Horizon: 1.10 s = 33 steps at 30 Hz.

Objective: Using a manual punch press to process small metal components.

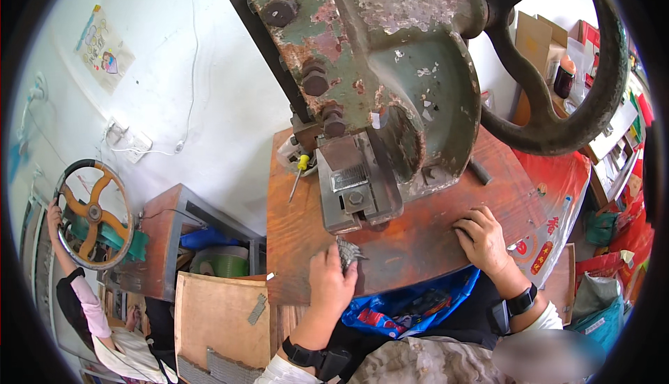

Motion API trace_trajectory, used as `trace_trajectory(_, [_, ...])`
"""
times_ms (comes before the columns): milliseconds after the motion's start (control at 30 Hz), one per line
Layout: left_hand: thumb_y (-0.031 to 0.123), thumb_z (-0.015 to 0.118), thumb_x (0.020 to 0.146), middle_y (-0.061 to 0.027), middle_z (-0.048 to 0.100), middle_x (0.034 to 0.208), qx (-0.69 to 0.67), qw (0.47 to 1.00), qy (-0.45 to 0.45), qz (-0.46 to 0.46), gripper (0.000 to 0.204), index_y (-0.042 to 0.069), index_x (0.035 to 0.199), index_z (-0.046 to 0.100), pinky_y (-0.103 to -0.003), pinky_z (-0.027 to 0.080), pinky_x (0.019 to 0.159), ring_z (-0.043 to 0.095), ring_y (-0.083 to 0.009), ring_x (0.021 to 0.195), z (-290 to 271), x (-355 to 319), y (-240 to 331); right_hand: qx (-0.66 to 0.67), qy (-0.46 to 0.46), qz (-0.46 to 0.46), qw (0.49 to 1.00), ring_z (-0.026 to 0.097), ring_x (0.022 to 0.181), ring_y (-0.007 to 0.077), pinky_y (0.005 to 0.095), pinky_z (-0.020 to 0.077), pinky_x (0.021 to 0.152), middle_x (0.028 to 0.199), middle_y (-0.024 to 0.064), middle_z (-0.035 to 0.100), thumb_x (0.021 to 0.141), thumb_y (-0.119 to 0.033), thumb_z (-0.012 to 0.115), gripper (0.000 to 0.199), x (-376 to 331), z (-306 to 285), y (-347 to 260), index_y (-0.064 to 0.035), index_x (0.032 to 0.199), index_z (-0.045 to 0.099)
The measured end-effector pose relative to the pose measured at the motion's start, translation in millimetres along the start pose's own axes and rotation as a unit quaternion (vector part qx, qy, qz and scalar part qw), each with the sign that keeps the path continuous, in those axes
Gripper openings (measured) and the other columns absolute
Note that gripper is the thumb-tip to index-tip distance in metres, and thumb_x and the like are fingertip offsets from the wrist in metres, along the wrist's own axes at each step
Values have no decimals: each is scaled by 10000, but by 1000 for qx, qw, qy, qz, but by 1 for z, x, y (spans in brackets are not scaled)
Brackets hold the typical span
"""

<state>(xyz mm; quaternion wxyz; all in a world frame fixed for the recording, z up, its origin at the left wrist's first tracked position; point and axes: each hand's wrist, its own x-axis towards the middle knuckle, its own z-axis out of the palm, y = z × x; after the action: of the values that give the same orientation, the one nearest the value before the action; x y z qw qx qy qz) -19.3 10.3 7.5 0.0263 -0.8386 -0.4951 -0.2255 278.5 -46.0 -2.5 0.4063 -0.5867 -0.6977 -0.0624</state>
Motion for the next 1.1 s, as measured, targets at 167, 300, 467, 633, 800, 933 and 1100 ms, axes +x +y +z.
trace_trajectory(167, [201, 596, 868, -164, 543, 1090, -777, 561, -18, -286, 441, -21, 1230, 476, -396, 433, 812, 502, -286, 954, -25, -30, -20, -4, 3, -9, 1000, 569, 865, 305, 379, 490, 754, 889, 113, 610, 672, -16, 678, 163, -3, -5, 1, -21, 832, 649])
trace_trajectory(300, [299, 614, 854, -182, 566, 1020, -914, 309, 25, -260, 495, -28, 1203, 488, -370, 409, 788, 514, -280, 925, -35, -52, -10, -1, 6, -8, 1000, 568, 862, 306, 380, 490, 753, 882, 114, 609, 671, -16, 676, 158, -4, -5, 3, -19, 826, 646])
trace_trajectory(467, [262, 632, 821, -223, 566, 1073, -852, 402, -105, -317, 563, -61, 1237, 435, -385, 478, 757, 568, -316, 916, -28, -88, -10, 5, 12, -16, 1000, 570, 865, 311, 383, 488, 760, 875, 118, 611, 677, -18, 672, 148, 0, 0, 5, -16, 821, 641])
trace_trajectory(633, [294, 549, 935, -101, 608, 1116, -727, 487, -305, -376, 445, -40, 1227, 511, -307, 451, 880, 591, -197, 987, 46, -110, 25, 7, 17, -25, 1000, 574, 870, 334, 412, 482, 776, 867, 141, 616, 672, 5, 657, 134, 3, 7, -7, -3, 805, 640])
trace_trajectory(800, [306, 640, 867, -195, 668, 961, -311, 922, -142, -181, 383, -18, 1072, 627, -340, 526, 728, 671, -242, 807, -7, -127, -7, -6, 3, -25, 1000, 550, 912, 385, 434, 443, 819, 879, 186, 577, 733, 30, 610, 108, -12, 2, 13, 29, 841, 607])
trace_trajectory(933, [116, 606, 822, -141, 664, 871, 54, 914, 70, -396, 162, 2, 931, 640, -393, 510, 733, 640, -321, 807, -104, -188, -126, 4, -12, -14, 1000, 537, 929, 379, 422, 431, 833, 911, 185, 569, 743, 41, 591, 109, -14, 3, 10, 43, 852, 592])
trace_trajectory(1100, [247, 544, 902, -264, 625, 1013, 259, 880, 86, -388, 339, 3, 1132, 592, -460, 412, 928, 555, -442, 1027, -141, -307, -251, 14, -35, 6, 999, 529, 930, 368, 403, 424, 849, 945, 189, 556, 753, 70, 558, 119, -11, 13, 11, 56, 870, 578])
